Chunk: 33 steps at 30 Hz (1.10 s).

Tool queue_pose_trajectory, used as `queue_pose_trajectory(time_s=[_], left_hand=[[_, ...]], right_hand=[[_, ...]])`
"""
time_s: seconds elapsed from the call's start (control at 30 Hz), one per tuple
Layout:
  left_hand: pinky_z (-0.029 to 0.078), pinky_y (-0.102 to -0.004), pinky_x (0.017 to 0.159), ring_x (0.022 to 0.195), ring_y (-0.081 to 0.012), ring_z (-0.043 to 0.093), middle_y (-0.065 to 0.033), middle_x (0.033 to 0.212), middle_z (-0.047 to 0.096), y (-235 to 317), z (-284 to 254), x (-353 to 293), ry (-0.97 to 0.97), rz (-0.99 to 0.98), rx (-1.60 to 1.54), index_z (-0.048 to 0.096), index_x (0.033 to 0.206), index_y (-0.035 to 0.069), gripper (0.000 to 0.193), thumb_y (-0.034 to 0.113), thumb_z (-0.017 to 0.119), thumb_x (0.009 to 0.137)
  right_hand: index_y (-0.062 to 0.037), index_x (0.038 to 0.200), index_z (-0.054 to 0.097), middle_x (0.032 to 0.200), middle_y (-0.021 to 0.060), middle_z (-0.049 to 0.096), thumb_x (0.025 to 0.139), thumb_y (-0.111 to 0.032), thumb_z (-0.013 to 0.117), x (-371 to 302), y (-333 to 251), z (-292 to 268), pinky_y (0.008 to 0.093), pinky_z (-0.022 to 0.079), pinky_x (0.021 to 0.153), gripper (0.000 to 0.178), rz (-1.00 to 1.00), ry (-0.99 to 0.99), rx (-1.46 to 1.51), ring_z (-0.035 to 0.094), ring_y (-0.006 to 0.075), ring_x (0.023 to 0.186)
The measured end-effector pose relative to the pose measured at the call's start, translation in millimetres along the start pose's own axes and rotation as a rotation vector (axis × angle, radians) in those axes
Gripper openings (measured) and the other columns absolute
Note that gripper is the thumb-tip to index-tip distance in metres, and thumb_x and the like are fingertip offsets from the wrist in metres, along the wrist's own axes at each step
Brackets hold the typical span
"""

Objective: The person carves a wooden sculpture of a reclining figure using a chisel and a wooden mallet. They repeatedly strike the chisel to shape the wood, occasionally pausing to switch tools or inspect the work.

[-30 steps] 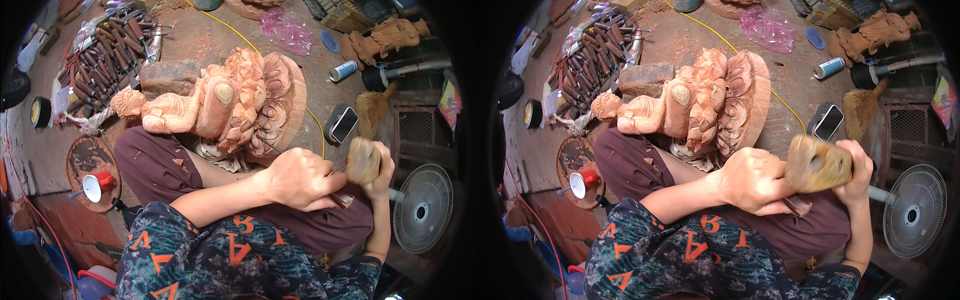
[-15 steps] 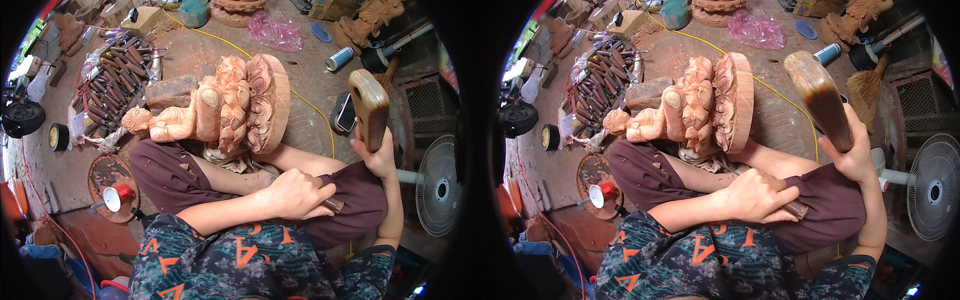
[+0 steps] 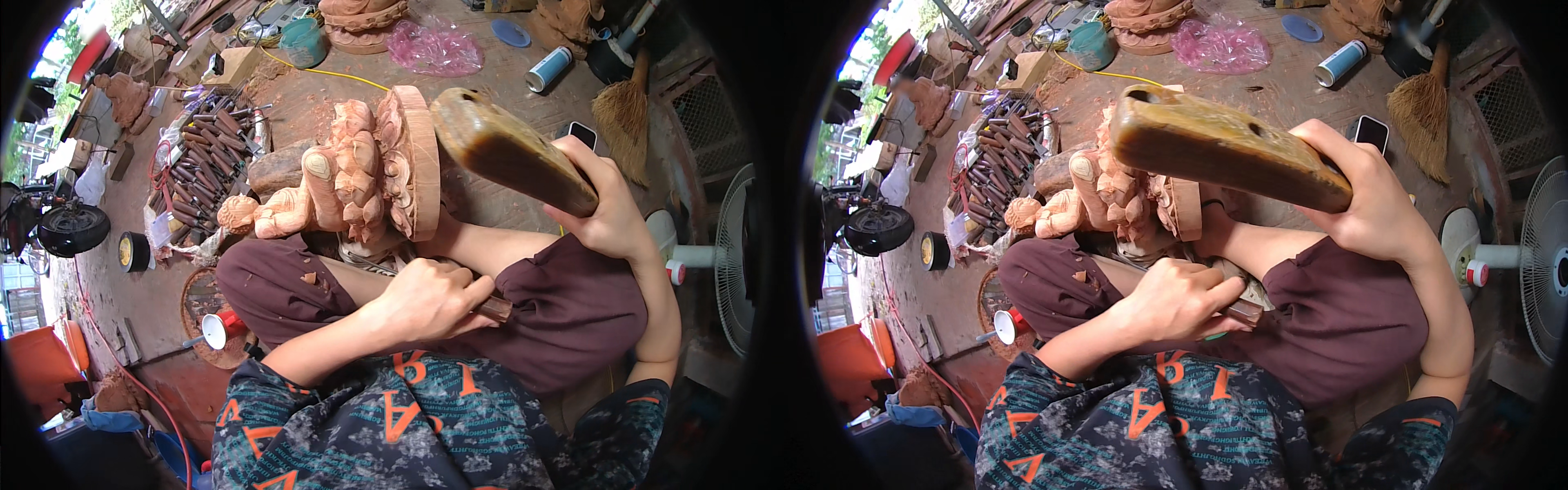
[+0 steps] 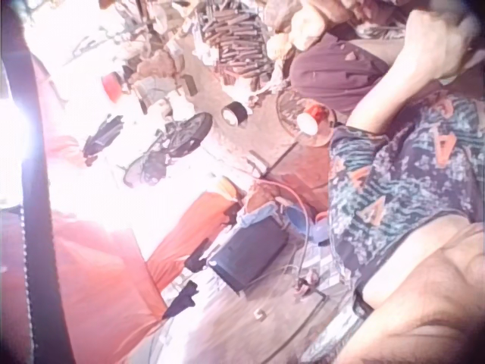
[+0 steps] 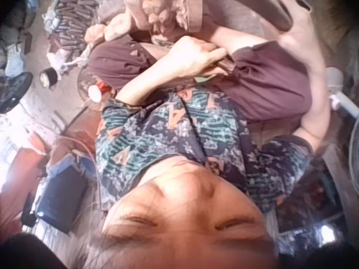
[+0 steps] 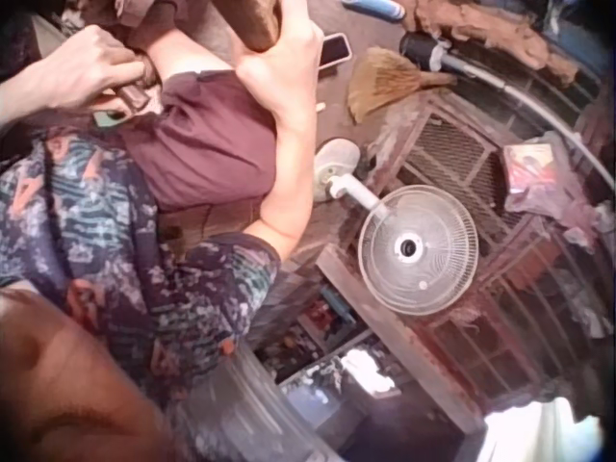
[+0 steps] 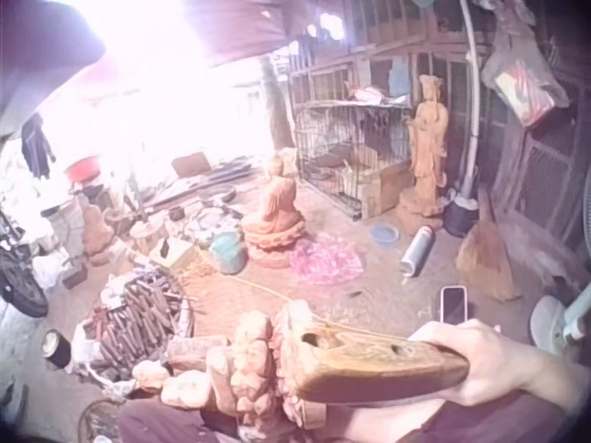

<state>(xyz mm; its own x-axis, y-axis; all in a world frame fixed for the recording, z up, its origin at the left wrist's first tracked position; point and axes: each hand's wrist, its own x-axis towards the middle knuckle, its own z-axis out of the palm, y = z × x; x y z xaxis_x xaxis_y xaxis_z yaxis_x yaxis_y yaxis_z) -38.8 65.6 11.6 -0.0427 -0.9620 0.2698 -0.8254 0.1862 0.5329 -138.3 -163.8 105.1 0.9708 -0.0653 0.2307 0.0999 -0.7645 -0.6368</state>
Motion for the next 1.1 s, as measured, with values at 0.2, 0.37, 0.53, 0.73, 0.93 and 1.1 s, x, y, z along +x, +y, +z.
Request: queue_pose_trajectory(time_s=[0.2, 0.37, 0.53, 0.73, 0.93, 1.1], left_hand=[[0.048, -0.0377, 0.051, 0.061, -0.0264, 0.064, -0.0061, 0.066, 0.058, -20.3, -29.9, -17.5, -0.158, -0.141, 0.243, 0.055, 0.087, 0.010, 0.030, 0.036, 0.068, 0.082], [0.049, -0.0411, 0.054, 0.066, -0.0289, 0.065, -0.0076, 0.074, 0.064, -49.7, -64.0, -14.6, -0.053, -0.336, 0.385, 0.057, 0.087, 0.010, 0.030, 0.034, 0.073, 0.079], [0.052, -0.0398, 0.061, 0.073, -0.0303, 0.066, -0.0090, 0.082, 0.064, -76.3, -109.1, -49.7, -0.014, -0.564, 0.596, 0.064, 0.096, 0.011, 0.027, 0.029, 0.074, 0.079], [0.054, -0.0384, 0.070, 0.082, -0.0303, 0.067, -0.0089, 0.092, 0.065, -109.6, -124.7, -87.8, 0.189, -0.681, 0.558, 0.067, 0.106, 0.012, 0.035, 0.024, 0.077, 0.076], [0.053, -0.0409, 0.082, 0.096, -0.0314, 0.066, -0.0114, 0.109, 0.064, -158.0, -147.2, -159.1, 0.031, -0.952, 0.461, 0.065, 0.122, 0.017, 0.055, 0.041, 0.076, 0.074], [0.052, -0.0410, 0.086, 0.102, -0.0353, 0.063, -0.0132, 0.121, 0.060, -156.1, -112.9, -147.3, -0.009, -0.764, 0.208, 0.056, 0.132, 0.015, 0.069, 0.027, 0.078, 0.067]], right_hand=[[0.0008, 0.112, 0.054, 0.096, 0.0108, 0.058, 0.069, 0.003, 0.074, -2.1, 22.0, 6.4, 0.0296, 0.044, 0.082, 0.048, 0.212, -0.170, 0.222, 0.057, 0.0192, 0.086], [-0.0012, 0.119, 0.055, 0.096, 0.0100, 0.066, 0.070, 0.000, 0.079, -26.0, 79.6, 55.1, 0.0303, 0.048, 0.082, 0.055, 0.330, 0.057, 0.130, 0.060, 0.0151, 0.088], [-0.0015, 0.121, 0.056, 0.101, 0.0077, 0.065, 0.071, -0.003, 0.080, -25.8, 126.2, 157.7, 0.0306, 0.048, 0.084, 0.056, 0.718, 0.125, 0.533, 0.058, 0.0147, 0.093], [0.0036, 0.123, 0.054, 0.102, 0.0100, 0.064, 0.079, -0.014, 0.079, -22.7, 118.0, 173.1, 0.0308, 0.048, 0.083, 0.053, 0.735, 0.169, 0.678, 0.059, 0.0170, 0.093], [0.0033, 0.119, 0.055, 0.099, 0.0112, 0.065, 0.082, -0.024, 0.078, 22.1, 92.2, 151.4, 0.0324, 0.048, 0.086, 0.052, 0.468, 0.052, 0.735, 0.060, 0.0174, 0.095], [0.0024, 0.114, 0.056, 0.098, 0.0089, 0.064, 0.082, -0.028, 0.077, 36.0, 95.1, 152.5, 0.0311, 0.049, 0.083, 0.048, 0.389, 0.081, 0.691, 0.060, 0.0156, 0.092]])
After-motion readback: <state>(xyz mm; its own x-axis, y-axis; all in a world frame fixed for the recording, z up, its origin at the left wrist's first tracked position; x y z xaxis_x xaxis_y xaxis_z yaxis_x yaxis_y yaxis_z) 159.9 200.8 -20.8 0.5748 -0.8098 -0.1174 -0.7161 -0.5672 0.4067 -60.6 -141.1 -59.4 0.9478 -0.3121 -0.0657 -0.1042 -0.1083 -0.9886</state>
